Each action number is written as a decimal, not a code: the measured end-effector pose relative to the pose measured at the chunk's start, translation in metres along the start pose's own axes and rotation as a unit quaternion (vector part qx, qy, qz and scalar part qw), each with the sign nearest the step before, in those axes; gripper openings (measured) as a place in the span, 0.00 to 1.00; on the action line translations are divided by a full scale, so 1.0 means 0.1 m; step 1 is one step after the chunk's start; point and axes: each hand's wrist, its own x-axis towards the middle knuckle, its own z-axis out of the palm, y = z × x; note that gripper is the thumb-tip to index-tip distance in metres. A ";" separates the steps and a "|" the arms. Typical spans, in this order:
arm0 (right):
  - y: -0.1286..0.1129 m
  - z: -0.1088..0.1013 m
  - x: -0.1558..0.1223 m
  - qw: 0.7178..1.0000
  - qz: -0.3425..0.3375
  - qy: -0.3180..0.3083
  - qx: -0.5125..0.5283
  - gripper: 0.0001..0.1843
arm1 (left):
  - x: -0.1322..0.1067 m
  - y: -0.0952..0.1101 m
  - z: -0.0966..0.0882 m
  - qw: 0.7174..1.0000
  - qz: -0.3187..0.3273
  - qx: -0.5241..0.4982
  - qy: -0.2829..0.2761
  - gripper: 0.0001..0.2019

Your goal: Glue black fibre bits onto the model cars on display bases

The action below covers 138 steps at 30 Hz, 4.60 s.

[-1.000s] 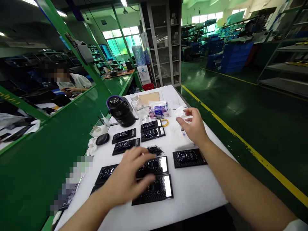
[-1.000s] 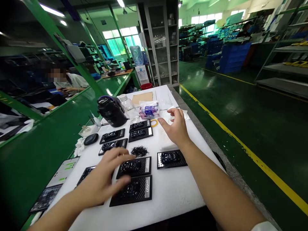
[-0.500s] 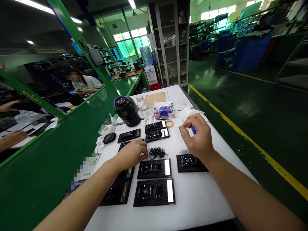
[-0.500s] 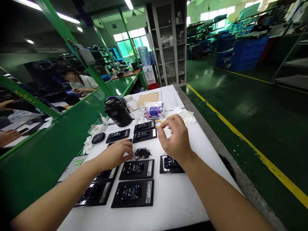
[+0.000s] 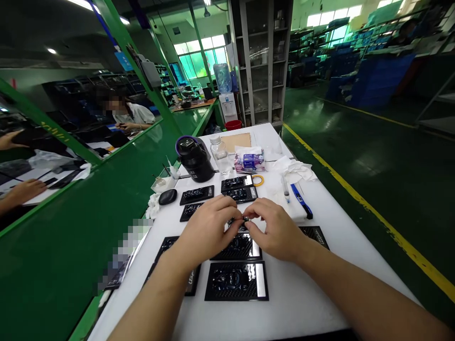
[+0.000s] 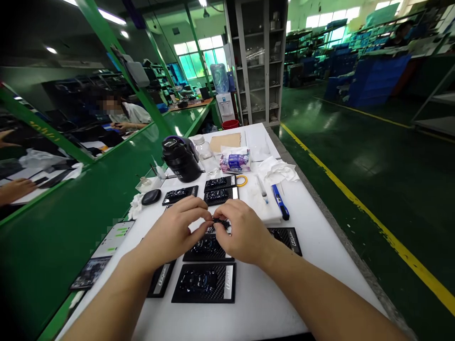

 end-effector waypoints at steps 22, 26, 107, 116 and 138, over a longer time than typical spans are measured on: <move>-0.12 -0.01 0.03 0.975 0.162 -0.101 0.111 0.05 | -0.17 0.07 0.20 0.970 -0.079 -0.204 0.102 0.04; -0.10 -0.04 0.03 0.961 0.194 -0.101 0.169 0.07 | -0.12 0.12 0.19 0.941 -0.160 -0.285 0.087 0.04; -0.08 1.27 0.77 0.922 -0.011 -0.284 -0.262 0.24 | -0.86 -1.36 0.21 0.929 -0.337 -0.117 0.092 0.13; -0.19 1.27 0.81 0.904 0.001 -0.309 -0.295 0.25 | -0.85 -1.41 0.29 0.908 -0.394 -0.109 0.089 0.18; -0.09 1.18 0.79 0.907 -0.006 -0.341 -0.248 0.28 | -0.70 -1.40 0.23 0.871 -0.474 -0.108 0.069 0.13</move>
